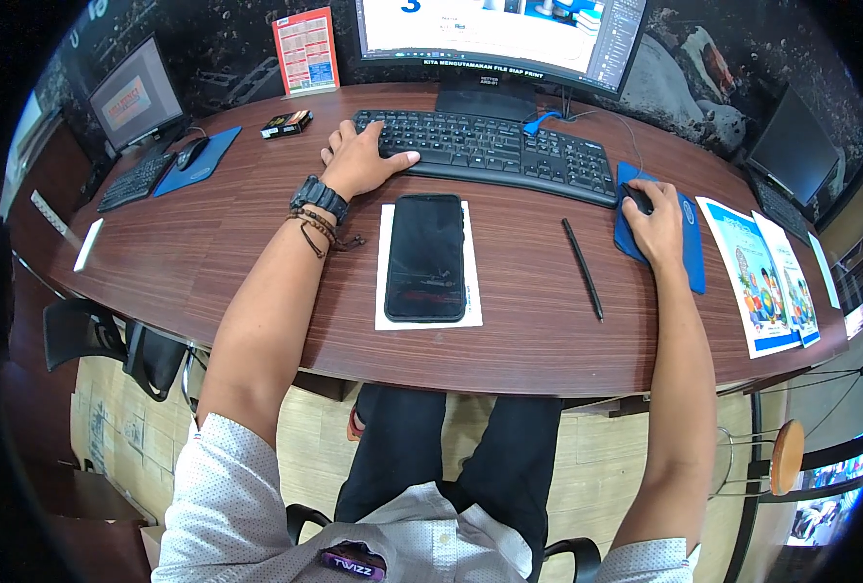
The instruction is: Designing or editing graphics on a computer using professional software.
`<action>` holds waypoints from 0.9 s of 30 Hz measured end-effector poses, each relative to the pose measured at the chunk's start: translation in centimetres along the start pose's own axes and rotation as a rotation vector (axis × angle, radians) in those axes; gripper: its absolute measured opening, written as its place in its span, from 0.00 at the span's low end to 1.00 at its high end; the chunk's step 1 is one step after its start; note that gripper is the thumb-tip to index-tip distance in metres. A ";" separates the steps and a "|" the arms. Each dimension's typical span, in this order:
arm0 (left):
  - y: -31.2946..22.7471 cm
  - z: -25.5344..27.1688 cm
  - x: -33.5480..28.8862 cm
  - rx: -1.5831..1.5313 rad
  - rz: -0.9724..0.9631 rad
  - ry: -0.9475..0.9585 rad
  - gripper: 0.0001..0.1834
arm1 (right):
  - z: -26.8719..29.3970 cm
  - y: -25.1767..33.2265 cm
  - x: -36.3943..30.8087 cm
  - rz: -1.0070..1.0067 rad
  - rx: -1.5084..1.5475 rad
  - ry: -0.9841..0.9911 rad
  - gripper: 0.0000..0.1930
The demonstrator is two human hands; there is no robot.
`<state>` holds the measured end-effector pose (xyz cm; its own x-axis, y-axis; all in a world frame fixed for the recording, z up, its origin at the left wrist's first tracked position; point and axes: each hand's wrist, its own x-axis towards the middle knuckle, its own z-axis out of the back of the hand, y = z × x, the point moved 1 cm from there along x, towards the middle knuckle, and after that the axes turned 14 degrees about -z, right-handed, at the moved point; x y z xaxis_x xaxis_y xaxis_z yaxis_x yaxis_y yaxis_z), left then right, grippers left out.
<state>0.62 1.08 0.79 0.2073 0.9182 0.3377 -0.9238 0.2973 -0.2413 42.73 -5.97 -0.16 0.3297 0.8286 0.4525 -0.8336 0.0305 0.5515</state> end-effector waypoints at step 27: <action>-0.3 0.3 -0.1 0.005 0.010 0.027 0.47 | 0.2 0.3 -0.1 0.000 -0.017 -0.001 0.18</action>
<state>0.75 0.84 1.10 0.2063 0.9280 0.3102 -0.9276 0.2863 -0.2398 42.50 -6.16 0.09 0.3298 0.8283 0.4530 -0.8409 0.0397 0.5398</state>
